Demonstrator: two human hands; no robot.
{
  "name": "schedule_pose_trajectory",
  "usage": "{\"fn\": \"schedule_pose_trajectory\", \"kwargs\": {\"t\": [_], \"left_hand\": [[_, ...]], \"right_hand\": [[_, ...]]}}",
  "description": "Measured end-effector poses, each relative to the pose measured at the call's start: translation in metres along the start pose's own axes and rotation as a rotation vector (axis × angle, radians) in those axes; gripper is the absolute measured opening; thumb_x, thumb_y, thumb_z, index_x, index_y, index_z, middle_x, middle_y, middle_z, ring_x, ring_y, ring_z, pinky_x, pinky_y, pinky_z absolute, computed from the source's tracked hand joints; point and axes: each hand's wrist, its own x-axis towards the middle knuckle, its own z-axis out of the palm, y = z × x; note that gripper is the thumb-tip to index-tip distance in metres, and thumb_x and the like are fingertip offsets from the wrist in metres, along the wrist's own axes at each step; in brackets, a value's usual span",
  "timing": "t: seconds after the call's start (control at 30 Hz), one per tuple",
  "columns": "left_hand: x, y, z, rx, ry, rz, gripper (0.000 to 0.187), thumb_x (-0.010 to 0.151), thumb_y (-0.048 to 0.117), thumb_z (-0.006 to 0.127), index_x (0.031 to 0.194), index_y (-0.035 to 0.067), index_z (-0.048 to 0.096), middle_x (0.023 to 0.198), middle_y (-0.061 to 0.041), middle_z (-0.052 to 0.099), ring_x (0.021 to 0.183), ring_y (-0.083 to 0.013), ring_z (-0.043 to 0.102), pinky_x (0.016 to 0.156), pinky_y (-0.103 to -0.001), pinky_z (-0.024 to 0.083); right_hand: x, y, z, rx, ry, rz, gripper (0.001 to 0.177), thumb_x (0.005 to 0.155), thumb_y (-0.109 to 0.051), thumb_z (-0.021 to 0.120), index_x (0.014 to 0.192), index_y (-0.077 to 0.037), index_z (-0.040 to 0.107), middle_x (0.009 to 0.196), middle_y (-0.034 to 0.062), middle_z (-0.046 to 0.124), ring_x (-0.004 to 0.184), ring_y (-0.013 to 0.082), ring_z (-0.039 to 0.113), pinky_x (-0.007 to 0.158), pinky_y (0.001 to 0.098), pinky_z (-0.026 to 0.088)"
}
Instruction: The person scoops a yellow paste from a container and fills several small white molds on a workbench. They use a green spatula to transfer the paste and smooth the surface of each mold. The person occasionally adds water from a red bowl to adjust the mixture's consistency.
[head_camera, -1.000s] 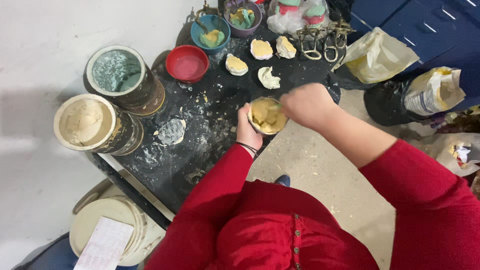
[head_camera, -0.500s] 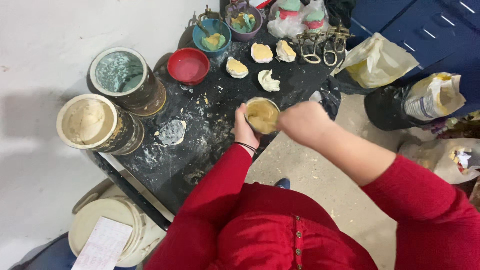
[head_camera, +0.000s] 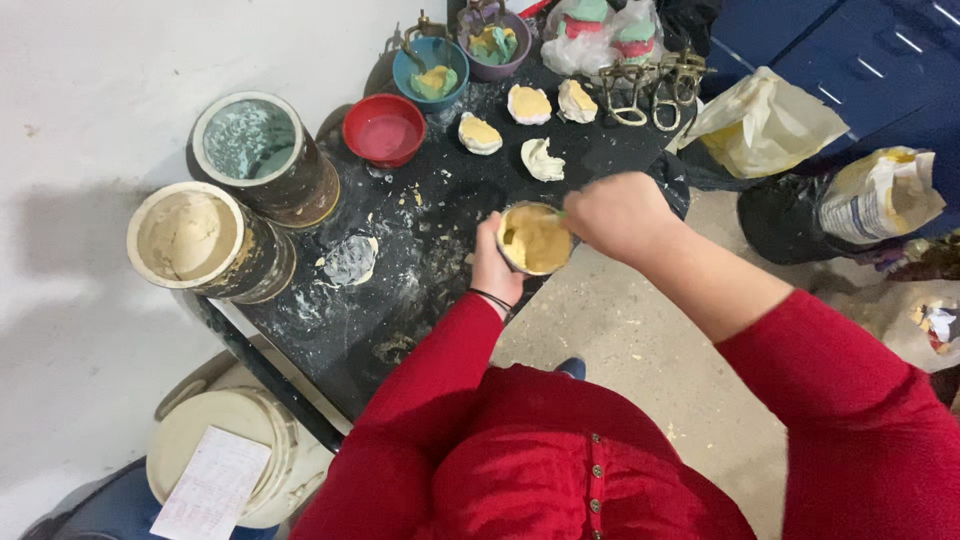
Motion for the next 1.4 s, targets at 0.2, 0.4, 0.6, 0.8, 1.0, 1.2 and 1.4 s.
{"fn": "schedule_pose_trajectory", "kwargs": {"t": [0.2, 0.4, 0.6, 0.8, 1.0, 1.2, 1.4], "left_hand": [[0.016, 0.000, -0.009, -0.001, 0.023, 0.025, 0.061, 0.086, 0.055, 0.074, 0.131, 0.015, 0.069, 0.131, -0.015, 0.071, 0.114, -0.0357, 0.071, 0.088, -0.056, 0.063], [0.029, 0.004, -0.018, 0.005, 0.022, 0.098, 0.055, 0.084, 0.052, 0.079, 0.125, 0.016, 0.072, 0.122, -0.013, 0.073, 0.109, -0.0339, 0.072, 0.088, -0.055, 0.063], [-0.014, 0.009, 0.002, 0.100, 0.016, 0.005, 0.062, 0.086, 0.059, 0.073, 0.130, 0.016, 0.070, 0.126, -0.015, 0.073, 0.111, -0.0362, 0.072, 0.087, -0.061, 0.061], [-0.037, 0.006, 0.025, 0.024, 0.001, 0.020, 0.061, 0.087, 0.060, 0.073, 0.128, 0.014, 0.072, 0.126, -0.013, 0.073, 0.113, -0.0309, 0.071, 0.092, -0.051, 0.062], [0.007, -0.002, 0.001, -0.064, 0.160, 0.172, 0.052, 0.077, 0.039, 0.088, 0.112, 0.002, 0.075, 0.108, -0.023, 0.076, 0.096, -0.0385, 0.076, 0.075, -0.057, 0.064], [-0.024, 0.015, 0.008, 0.060, 0.022, 0.101, 0.055, 0.087, 0.054, 0.073, 0.120, 0.011, 0.074, 0.116, -0.015, 0.076, 0.099, -0.0316, 0.076, 0.081, -0.054, 0.066], [-0.030, -0.006, 0.011, -0.057, 0.031, 0.057, 0.054, 0.083, 0.050, 0.082, 0.120, 0.011, 0.074, 0.120, -0.016, 0.073, 0.108, -0.0368, 0.072, 0.085, -0.059, 0.063]], "right_hand": [[-0.005, -0.024, 0.007, -0.083, 0.005, -0.070, 0.025, 0.085, -0.022, 0.069, 0.062, -0.030, 0.062, 0.057, -0.0049, 0.067, 0.054, 0.0162, 0.069, 0.054, 0.0348, 0.057], [-0.018, -0.032, 0.004, -0.015, -0.005, -0.069, 0.021, 0.085, -0.018, 0.073, 0.066, -0.022, 0.065, 0.053, 0.0007, 0.066, 0.052, 0.0208, 0.069, 0.053, 0.0357, 0.056], [-0.008, -0.007, -0.005, -0.019, -0.112, 0.070, 0.020, 0.092, -0.028, 0.070, 0.074, -0.020, 0.073, 0.057, 0.0006, 0.068, 0.055, 0.0196, 0.070, 0.055, 0.0343, 0.055], [-0.005, -0.022, -0.009, -0.034, -0.102, 0.017, 0.016, 0.092, -0.024, 0.071, 0.076, -0.024, 0.072, 0.062, -0.0035, 0.069, 0.059, 0.0157, 0.071, 0.060, 0.0317, 0.059], [-0.024, -0.036, 0.017, -0.027, -0.011, -0.047, 0.022, 0.085, -0.021, 0.073, 0.063, -0.025, 0.068, 0.057, -0.0030, 0.067, 0.055, 0.0177, 0.069, 0.053, 0.0345, 0.055], [-0.032, -0.022, -0.009, -0.091, -0.094, 0.044, 0.026, 0.092, -0.019, 0.072, 0.067, -0.021, 0.071, 0.059, 0.0000, 0.071, 0.058, 0.0193, 0.070, 0.057, 0.0363, 0.058], [-0.007, -0.013, -0.010, -0.019, -0.049, 0.040, 0.017, 0.089, -0.026, 0.075, 0.073, -0.020, 0.073, 0.061, -0.0001, 0.070, 0.060, 0.0185, 0.072, 0.057, 0.0343, 0.058]]}}
